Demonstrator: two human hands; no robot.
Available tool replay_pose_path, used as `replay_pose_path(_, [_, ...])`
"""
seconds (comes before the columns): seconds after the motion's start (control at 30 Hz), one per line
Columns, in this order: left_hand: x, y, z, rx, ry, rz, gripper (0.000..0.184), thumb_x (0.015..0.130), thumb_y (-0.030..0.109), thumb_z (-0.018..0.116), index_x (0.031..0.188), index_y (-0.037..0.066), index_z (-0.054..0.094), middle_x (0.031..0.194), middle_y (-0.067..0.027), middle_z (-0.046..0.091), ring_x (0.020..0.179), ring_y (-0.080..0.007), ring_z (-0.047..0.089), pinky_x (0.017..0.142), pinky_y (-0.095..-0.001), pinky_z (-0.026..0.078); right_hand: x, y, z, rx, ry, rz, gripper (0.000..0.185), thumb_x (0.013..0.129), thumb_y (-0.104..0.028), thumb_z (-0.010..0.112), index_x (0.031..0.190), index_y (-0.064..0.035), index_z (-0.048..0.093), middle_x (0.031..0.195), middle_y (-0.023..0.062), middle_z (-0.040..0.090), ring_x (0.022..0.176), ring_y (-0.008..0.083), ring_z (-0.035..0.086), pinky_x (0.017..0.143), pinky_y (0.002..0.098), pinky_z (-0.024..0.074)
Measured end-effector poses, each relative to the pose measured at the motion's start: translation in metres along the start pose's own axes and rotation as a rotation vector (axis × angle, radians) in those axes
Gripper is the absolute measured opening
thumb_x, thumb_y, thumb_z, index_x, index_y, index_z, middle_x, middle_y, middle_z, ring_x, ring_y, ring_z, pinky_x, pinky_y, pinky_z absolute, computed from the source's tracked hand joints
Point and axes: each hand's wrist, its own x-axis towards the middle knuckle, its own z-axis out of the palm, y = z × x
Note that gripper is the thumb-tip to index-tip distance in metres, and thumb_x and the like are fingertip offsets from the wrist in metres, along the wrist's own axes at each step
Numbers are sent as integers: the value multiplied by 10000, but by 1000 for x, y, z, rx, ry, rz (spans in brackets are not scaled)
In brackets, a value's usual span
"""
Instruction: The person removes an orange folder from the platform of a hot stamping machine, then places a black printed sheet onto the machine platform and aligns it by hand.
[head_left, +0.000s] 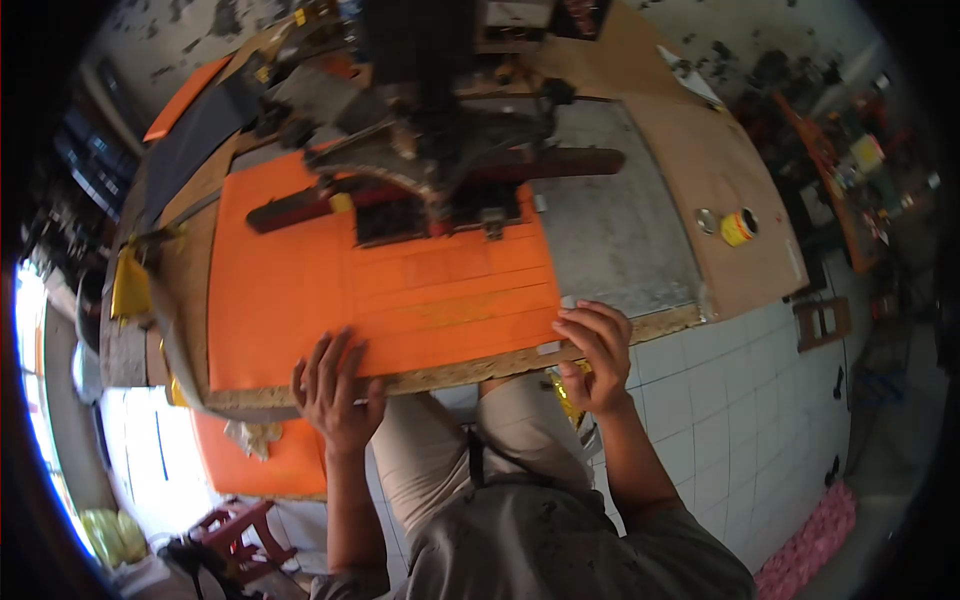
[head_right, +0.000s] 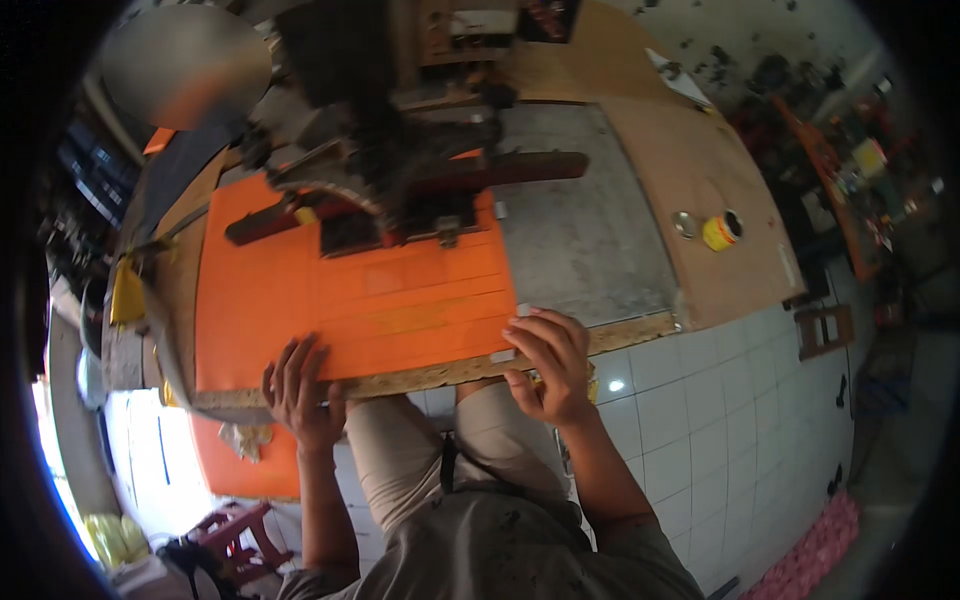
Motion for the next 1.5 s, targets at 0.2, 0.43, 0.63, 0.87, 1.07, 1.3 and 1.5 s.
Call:
replay_pose_path(0.2, [-5, -4, 10, 45, 49, 0, 442, 1055, 462, 465, 1225, 149, 727, 1352, -40, 710, 1300, -263, 637, 1167, -454, 332, 11, 64, -68, -421, 245, 291, 458, 988, -238, 677, 1386, -29, 595, 1366, 147, 624, 1292, 394, 550, 1106, 504, 415])
replay_pose_path(0.43, [-3, -2, 11, 60, 86, 15, 440, 1075, 453, 443, 1252, 152, 711, 1346, -37, 713, 1290, -261, 642, 1154, -450, 351, 60, 175, -148, -595, -202, 327, 504, 970, -85, 647, 1459, -43, 534, 1428, 164, 588, 1339, 381, 526, 1141, 476, 423])
replay_pose_path(0.63, [-4, -1, 10, 51, 85, 8, 428, 1068, 440, 453, 1258, 159, 713, 1343, -33, 715, 1285, -261, 646, 1160, -444, 346, 75, 206, -143, -588, -470, 369, 417, 983, -64, 617, 1400, -50, 614, 1326, 157, 612, 1246, 363, 571, 1079, 457, 466])
replay_pose_path(0.87, [-3, 0, 8, 46, 85, 22, 409, 1078, 407, 466, 1276, 147, 711, 1356, -43, 711, 1303, -271, 635, 1143, -458, 368, 78, 197, -180, -395, -23, 380, 351, 976, -90, 677, 1322, -45, 655, 1220, 140, 618, 1138, 323, 633, 1004, 415, 501])
replay_pose_path(1.07, [-4, 1, 10, 40, 103, 1, 415, 1074, 425, 453, 1247, 158, 721, 1345, -32, 715, 1288, -262, 645, 1147, -450, 358, 56, 264, -208, -301, 261, 422, 281, 945, -113, 745, 1203, -35, 666, 1171, 119, 681, 1095, 263, 684, 943, 395, 524])
replay_pose_path(1.3, [-3, 0, 13, 38, 123, 4, 417, 1074, 416, 450, 1243, 155, 728, 1341, -34, 717, 1276, -272, 652, 1122, -449, 377, 39, 246, -207, -397, 167, 326, 171, 915, -48, 733, 1082, -31, 697, 1162, 131, 704, 1103, 310, 689, 980, 395, 522])
replay_pose_path(1.5, [-4, 0, 13, 50, 112, 6, 427, 1076, 420, 442, 1242, 152, 730, 1342, -38, 717, 1275, -267, 653, 1122, -450, 377, 42, 242, -211, -412, 87, 321, 181, 925, -106, 766, 1065, -18, 694, 1193, 138, 686, 1115, 322, 678, 976, 407, 525])
